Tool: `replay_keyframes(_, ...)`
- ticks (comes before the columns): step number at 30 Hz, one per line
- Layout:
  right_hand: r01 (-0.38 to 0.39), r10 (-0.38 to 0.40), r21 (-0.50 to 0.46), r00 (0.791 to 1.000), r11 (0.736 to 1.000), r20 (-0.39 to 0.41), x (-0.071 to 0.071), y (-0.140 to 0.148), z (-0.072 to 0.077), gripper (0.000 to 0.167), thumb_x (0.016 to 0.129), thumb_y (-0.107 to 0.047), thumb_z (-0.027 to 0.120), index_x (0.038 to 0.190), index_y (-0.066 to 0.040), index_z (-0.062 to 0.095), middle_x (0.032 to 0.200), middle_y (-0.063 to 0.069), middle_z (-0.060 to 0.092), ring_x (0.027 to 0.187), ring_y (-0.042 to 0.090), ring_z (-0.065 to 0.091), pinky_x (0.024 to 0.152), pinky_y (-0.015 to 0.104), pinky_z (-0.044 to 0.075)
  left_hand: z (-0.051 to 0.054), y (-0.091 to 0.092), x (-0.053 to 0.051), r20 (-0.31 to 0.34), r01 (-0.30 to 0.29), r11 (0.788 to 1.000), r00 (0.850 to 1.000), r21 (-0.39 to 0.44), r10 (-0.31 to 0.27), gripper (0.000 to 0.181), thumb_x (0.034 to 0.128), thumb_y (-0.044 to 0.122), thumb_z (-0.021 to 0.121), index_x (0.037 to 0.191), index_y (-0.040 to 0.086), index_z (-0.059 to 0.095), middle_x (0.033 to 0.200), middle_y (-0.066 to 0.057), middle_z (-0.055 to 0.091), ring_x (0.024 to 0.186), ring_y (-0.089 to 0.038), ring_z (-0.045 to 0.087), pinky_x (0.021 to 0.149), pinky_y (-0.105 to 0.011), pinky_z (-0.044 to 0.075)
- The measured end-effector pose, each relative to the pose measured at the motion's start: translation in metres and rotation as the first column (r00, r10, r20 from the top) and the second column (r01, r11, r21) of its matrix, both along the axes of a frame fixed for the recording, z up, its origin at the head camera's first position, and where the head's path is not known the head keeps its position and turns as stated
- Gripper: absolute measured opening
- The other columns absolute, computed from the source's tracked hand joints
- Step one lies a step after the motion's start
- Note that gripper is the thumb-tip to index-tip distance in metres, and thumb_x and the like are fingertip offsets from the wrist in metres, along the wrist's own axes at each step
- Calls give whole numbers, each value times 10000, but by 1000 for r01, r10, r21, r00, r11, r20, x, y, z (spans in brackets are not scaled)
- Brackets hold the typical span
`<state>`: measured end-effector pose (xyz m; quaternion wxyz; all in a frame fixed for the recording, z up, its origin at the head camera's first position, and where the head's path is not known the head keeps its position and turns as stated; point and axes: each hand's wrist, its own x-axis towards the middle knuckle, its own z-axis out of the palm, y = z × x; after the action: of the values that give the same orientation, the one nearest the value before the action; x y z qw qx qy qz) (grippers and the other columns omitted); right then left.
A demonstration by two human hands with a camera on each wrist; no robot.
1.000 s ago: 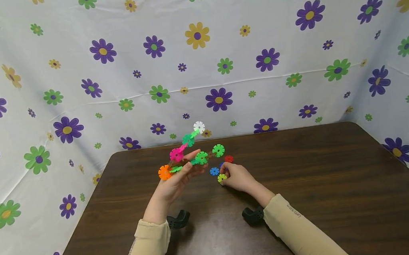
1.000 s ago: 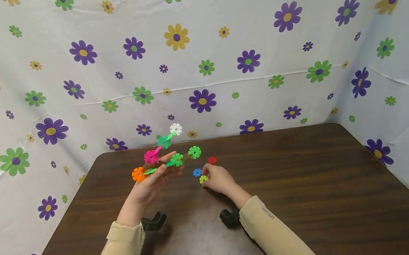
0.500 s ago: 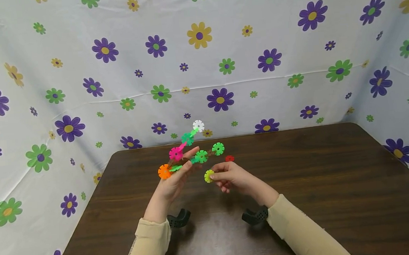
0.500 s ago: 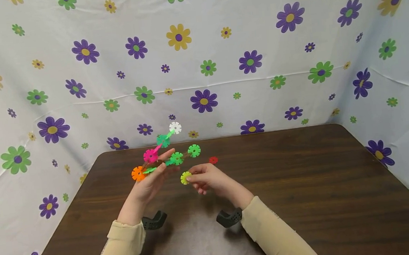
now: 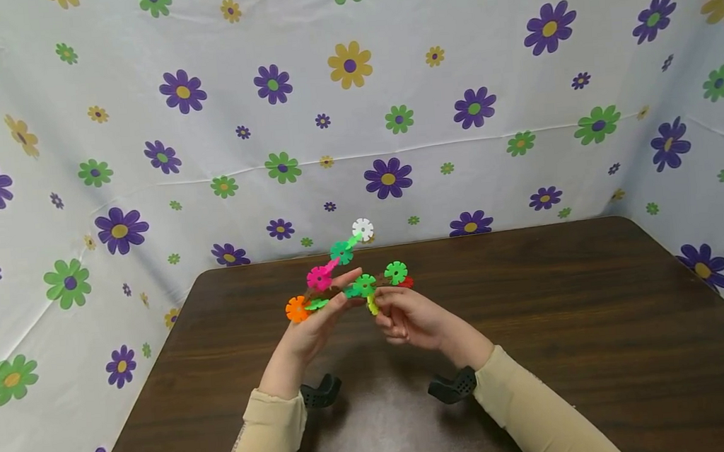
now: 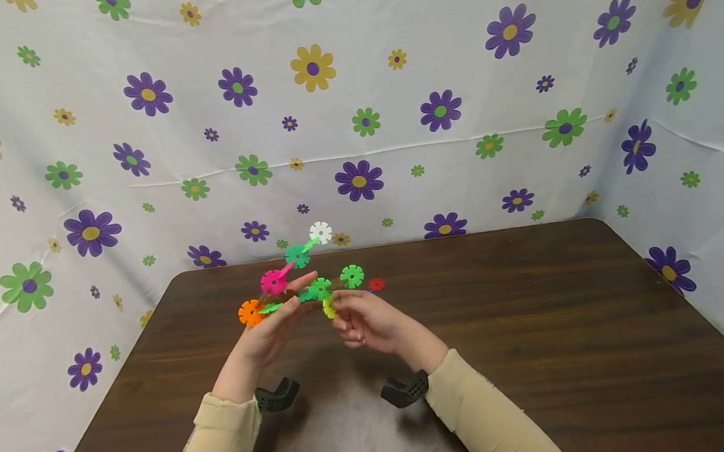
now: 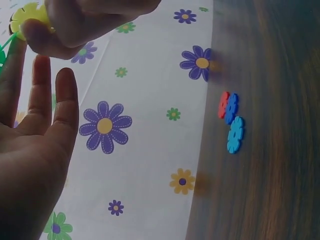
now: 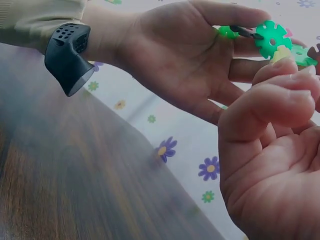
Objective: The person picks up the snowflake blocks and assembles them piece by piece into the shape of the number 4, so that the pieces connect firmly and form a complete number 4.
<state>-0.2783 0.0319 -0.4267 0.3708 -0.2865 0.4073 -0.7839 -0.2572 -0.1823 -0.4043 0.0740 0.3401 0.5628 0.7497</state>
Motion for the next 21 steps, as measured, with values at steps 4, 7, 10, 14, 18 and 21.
replay_keyframes(4,-54,54,-59,999,997,4,0,1,0,223,1043,-106,238,937,-125,434,667,-45,489,453,49,365,439,162,342,-1,3,0,1,11,1000,1000,20,-11,370,1012,201,526,1372,126,560,1339,-9,582,1175,-194,558,1045,-399,381)
replay_keyframes(7,-96,97,-95,995,991,11,0,2,0,276,1047,-96,191,952,-131,448,686,-47,491,477,46,373,446,147,350,-1,3,0,-6,19,999,1000,30,-19,369,1013,200,524,1372,122,559,1334,-12,585,1175,-190,557,1043,-382,384)
replay_keyframes(10,-125,129,-121,991,985,28,0,2,2,325,1054,-90,153,991,-120,470,705,-43,495,501,49,388,456,138,357,-1,4,0,-14,24,999,1000,30,-23,376,1014,209,523,1378,121,552,1336,-11,583,1194,-193,544,1044,-379,385)
replay_keyframes(14,-136,143,-135,989,981,44,0,3,5,364,1066,-93,147,1043,-94,511,726,-30,519,523,42,426,467,132,378,-1,4,0,-18,25,999,1000,25,-24,381,1015,240,523,1385,152,547,1342,-7,578,1214,-197,530,1038,-373,394)
replay_keyframes(18,-154,163,-150,985,977,48,1,3,7,400,1076,-99,167,1056,-73,566,771,-11,596,561,34,534,503,133,450,-2,3,0,-31,31,999,999,17,-30,379,1026,257,496,1395,179,537,1348,-6,568,1205,-197,534,1034,-375,397)
replay_keyframes(21,-182,199,-183,977,966,77,1,2,8,421,1079,-95,180,1072,-54,599,840,20,653,635,52,623,569,150,505,-2,3,0,-33,30,999,999,11,-29,373,1025,272,496,1388,202,545,1349,-3,564,1202,-197,533,1034,-380,396)
